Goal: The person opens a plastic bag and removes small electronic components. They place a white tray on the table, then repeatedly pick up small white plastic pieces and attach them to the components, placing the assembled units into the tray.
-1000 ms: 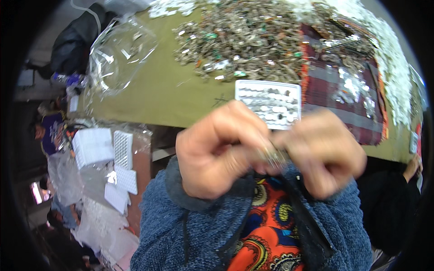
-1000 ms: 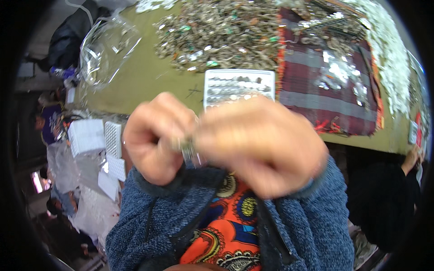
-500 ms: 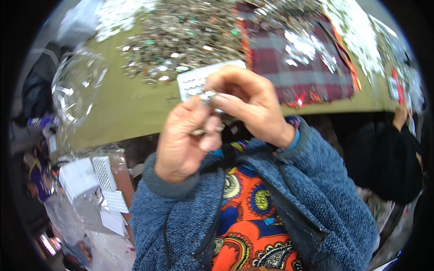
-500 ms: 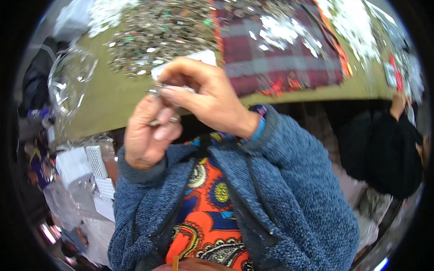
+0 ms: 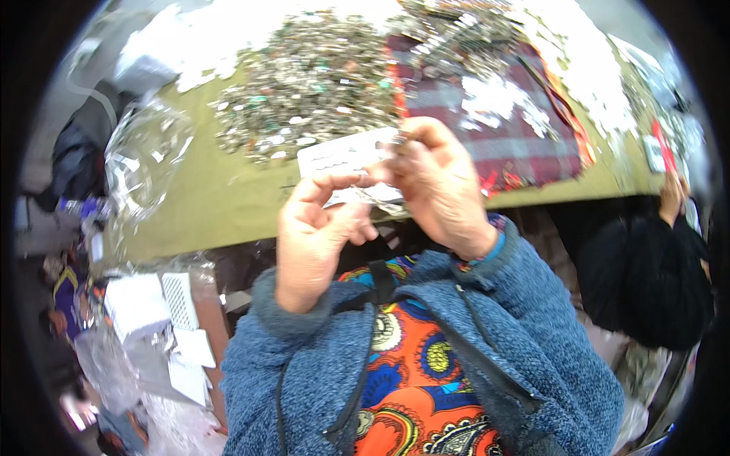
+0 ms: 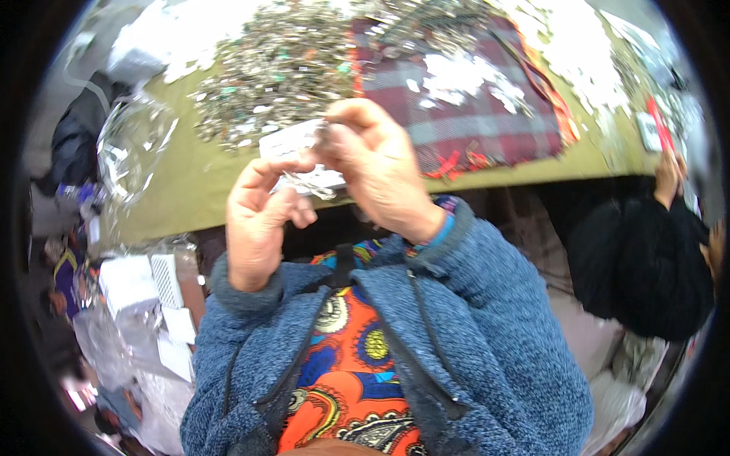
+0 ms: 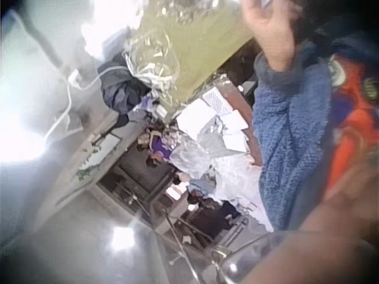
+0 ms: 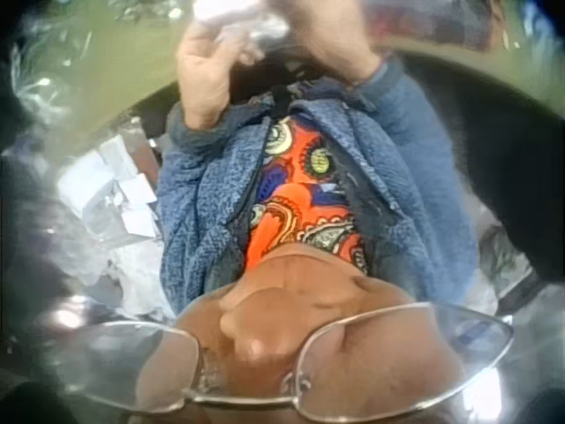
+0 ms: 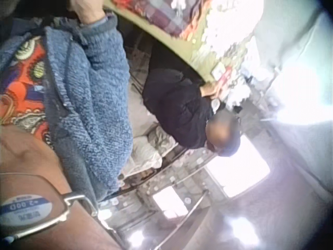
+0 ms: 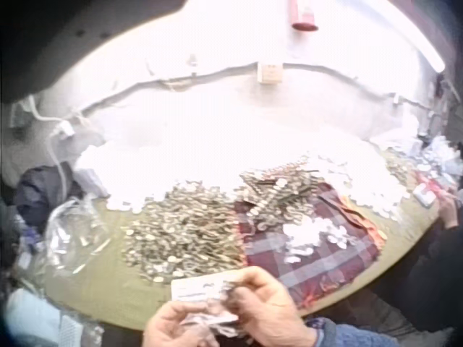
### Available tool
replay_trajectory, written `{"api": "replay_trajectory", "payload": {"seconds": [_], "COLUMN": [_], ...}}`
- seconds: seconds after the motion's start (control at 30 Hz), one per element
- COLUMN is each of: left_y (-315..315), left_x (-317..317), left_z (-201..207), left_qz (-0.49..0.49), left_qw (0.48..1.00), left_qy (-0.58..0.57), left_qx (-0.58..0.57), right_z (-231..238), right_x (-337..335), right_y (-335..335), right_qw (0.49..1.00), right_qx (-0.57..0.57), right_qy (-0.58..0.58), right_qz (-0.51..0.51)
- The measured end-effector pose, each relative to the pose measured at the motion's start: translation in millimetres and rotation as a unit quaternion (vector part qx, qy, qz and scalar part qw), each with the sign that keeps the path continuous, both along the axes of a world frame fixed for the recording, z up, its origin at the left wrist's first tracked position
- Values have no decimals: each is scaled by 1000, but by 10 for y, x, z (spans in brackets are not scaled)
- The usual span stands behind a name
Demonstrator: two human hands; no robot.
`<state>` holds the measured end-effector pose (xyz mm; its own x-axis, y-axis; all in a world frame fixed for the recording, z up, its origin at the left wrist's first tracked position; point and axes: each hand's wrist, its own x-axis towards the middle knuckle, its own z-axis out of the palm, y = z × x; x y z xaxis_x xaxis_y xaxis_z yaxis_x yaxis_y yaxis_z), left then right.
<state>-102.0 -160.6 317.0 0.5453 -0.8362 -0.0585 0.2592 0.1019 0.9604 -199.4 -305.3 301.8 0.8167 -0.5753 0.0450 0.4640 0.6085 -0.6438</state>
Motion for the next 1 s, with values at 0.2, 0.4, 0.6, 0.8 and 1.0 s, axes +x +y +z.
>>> {"api": "replay_trajectory", "payload": {"seconds": [0.2, 0.4, 0.6, 0.8, 1.0], "left_y": [53, 178, 298, 195, 103], "left_x": [25, 548, 1336, 1945, 2075], "left_z": [-99, -159, -269, -434, -418], "left_qz": [14, -67, 189, 165, 131], "left_qw": [986, 959, 829, 695, 795], "left_qy": [-134, -270, -452, -581, -482], "left_qx": [-95, 46, 268, 390, 344], "right_z": [-25, -104, -413, -559, -501], "right_x": [-151, -259, -292, -265, -264], "right_y": [18, -255, -693, -763, -771], "right_qw": [958, 923, 960, 959, 962], "right_qx": [-186, -252, -213, -195, -179], "right_qy": [145, 169, 172, 197, 201], "right_qz": [167, 236, -53, -61, -49]}}
